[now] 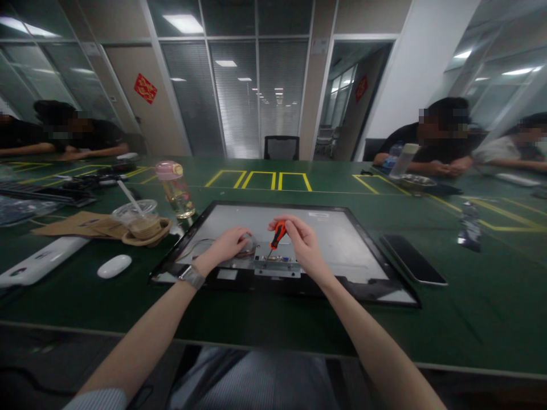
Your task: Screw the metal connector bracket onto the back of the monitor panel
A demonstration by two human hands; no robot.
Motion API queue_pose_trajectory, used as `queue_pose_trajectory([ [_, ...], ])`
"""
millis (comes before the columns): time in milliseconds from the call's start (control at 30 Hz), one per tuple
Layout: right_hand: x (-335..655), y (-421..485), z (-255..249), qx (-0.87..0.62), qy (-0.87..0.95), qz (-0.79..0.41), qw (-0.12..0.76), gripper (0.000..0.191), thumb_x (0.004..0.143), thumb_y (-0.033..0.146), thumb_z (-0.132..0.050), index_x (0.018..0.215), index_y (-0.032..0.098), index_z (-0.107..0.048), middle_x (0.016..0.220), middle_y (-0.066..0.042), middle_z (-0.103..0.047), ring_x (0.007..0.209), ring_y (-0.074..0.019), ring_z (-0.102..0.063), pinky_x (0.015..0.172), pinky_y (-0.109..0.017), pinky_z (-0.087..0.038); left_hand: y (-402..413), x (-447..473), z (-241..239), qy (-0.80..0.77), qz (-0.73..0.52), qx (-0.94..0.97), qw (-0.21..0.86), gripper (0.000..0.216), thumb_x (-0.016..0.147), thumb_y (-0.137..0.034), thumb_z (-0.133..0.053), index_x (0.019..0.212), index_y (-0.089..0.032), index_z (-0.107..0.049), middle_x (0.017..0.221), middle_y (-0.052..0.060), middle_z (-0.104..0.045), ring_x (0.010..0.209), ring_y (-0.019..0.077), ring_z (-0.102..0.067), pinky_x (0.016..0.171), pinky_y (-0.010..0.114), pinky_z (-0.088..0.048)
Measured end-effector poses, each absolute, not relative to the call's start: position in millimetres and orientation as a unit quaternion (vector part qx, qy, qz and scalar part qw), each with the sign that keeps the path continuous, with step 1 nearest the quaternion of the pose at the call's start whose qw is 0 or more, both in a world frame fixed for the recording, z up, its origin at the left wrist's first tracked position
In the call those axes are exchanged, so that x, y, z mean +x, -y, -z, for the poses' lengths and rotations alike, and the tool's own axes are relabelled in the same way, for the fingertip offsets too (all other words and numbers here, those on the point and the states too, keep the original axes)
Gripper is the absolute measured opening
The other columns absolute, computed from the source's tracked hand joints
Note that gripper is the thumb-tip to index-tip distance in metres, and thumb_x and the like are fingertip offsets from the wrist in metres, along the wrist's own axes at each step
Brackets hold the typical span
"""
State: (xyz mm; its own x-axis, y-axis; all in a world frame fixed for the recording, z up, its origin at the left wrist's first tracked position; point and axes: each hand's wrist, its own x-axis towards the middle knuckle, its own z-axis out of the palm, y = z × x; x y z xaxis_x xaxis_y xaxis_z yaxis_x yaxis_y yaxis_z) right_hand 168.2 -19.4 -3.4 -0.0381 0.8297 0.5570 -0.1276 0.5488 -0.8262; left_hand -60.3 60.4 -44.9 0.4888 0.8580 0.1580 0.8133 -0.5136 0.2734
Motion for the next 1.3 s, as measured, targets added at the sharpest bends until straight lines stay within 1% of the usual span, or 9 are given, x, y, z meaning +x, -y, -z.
queue_pose_trajectory([
  [100, 168.0, 20.4, 3.9, -0.301, 0.638, -0.319, 0.633, 0.02, 0.091, 0.043, -0.064, 0.097, 0.027, -0.075, 0.096, -0.005, -0.071, 0.094, -0.0204, -0.068, 0.085, -0.038, -0.056, -61.6, -60.4, 46.1, -0.486, -0.138, 0.859, 0.082, 0.031, 0.094, -0.019, -0.047, 0.118, -0.017, -0.065, 0.114, 0.011, -0.068, 0.102, 0.0253, -0.066, 0.096, 0.037, -0.048],
  [200, 169.1, 19.9, 6.2, -0.293, 0.643, -0.329, 0.627, 0.015, 0.086, 0.039, -0.071, 0.096, 0.029, -0.076, 0.097, -0.004, -0.068, 0.092, -0.0195, -0.067, 0.08, -0.035, -0.056, -62.5, -60.9, 47.4, -0.485, -0.136, 0.86, 0.079, 0.031, 0.094, -0.019, -0.046, 0.118, -0.017, -0.065, 0.113, 0.011, -0.068, 0.101, 0.0253, -0.066, 0.095, 0.037, -0.049],
  [367, 169.5, 18.0, 10.3, -0.273, 0.632, -0.397, 0.606, 0.024, 0.094, 0.039, -0.06, 0.113, 0.031, -0.072, 0.102, -0.004, -0.074, 0.101, -0.0208, -0.068, 0.094, -0.042, -0.053, -61.6, -61.6, 47.5, -0.48, -0.15, 0.86, 0.083, 0.031, 0.093, -0.018, -0.047, 0.117, -0.018, -0.066, 0.112, 0.011, -0.068, 0.102, 0.0251, -0.066, 0.095, 0.036, -0.049],
  [467, 168.2, 17.5, 10.4, -0.269, 0.623, -0.402, 0.615, 0.02, 0.091, 0.04, -0.065, 0.106, 0.031, -0.075, 0.106, -0.004, -0.074, 0.105, -0.0213, -0.068, 0.097, -0.041, -0.052, -62.0, -61.5, 48.3, -0.48, -0.153, 0.86, 0.086, 0.031, 0.093, -0.019, -0.047, 0.117, -0.018, -0.066, 0.111, 0.01, -0.069, 0.099, 0.0249, -0.067, 0.094, 0.036, -0.05],
  [600, 167.9, 17.4, 8.7, -0.289, 0.61, -0.381, 0.632, 0.016, 0.085, 0.041, -0.072, 0.094, 0.029, -0.078, 0.101, -0.003, -0.073, 0.096, -0.0207, -0.07, 0.091, -0.039, -0.055, -64.1, -61.6, 50.9, -0.483, -0.15, 0.859, 0.082, 0.031, 0.092, -0.018, -0.048, 0.117, -0.018, -0.065, 0.112, 0.01, -0.068, 0.101, 0.0244, -0.066, 0.096, 0.036, -0.049],
  [833, 169.7, 23.0, 5.5, -0.284, 0.655, -0.377, 0.59, 0.025, 0.096, 0.036, -0.058, 0.117, 0.033, -0.072, 0.111, -0.004, -0.075, 0.108, -0.0208, -0.068, 0.102, -0.044, -0.049, -64.2, -62.5, 51.7, -0.473, -0.161, 0.863, 0.078, 0.031, 0.092, -0.017, -0.047, 0.117, -0.018, -0.066, 0.111, 0.01, -0.069, 0.101, 0.0234, -0.066, 0.097, 0.035, -0.048],
  [967, 165.9, 24.5, 5.4, -0.265, 0.653, -0.382, 0.598, 0.025, 0.087, 0.033, -0.071, 0.111, 0.034, -0.075, 0.114, -0.004, -0.07, 0.107, -0.0198, -0.065, 0.095, -0.039, -0.052, -65.9, -62.2, 52.5, -0.479, -0.148, 0.862, 0.077, 0.032, 0.092, -0.017, -0.048, 0.118, -0.017, -0.065, 0.113, 0.011, -0.068, 0.103, 0.0238, -0.065, 0.098, 0.035, -0.048],
  [1100, 164.4, 25.4, 2.2, -0.288, 0.646, -0.34, 0.619, 0.021, 0.081, 0.032, -0.077, 0.101, 0.031, -0.078, 0.101, -0.004, -0.067, 0.097, -0.0198, -0.064, 0.086, -0.038, -0.055, -66.1, -62.2, 52.8, -0.481, -0.148, 0.861, 0.078, 0.031, 0.093, -0.018, -0.047, 0.118, -0.017, -0.065, 0.113, 0.011, -0.068, 0.104, 0.0244, -0.065, 0.098, 0.036, -0.048],
  [1300, 167.5, 26.7, 2.7, -0.285, 0.661, -0.37, 0.587, 0.032, 0.094, 0.035, -0.061, 0.124, 0.032, -0.068, 0.112, -0.006, -0.073, 0.108, -0.0217, -0.066, 0.099, -0.045, -0.052, -62.0, -62.4, 49.0, -0.475, -0.149, 0.863, 0.082, 0.031, 0.093, -0.018, -0.047, 0.118, -0.016, -0.065, 0.111, 0.011, -0.068, 0.102, 0.0248, -0.066, 0.095, 0.036, -0.049],
])
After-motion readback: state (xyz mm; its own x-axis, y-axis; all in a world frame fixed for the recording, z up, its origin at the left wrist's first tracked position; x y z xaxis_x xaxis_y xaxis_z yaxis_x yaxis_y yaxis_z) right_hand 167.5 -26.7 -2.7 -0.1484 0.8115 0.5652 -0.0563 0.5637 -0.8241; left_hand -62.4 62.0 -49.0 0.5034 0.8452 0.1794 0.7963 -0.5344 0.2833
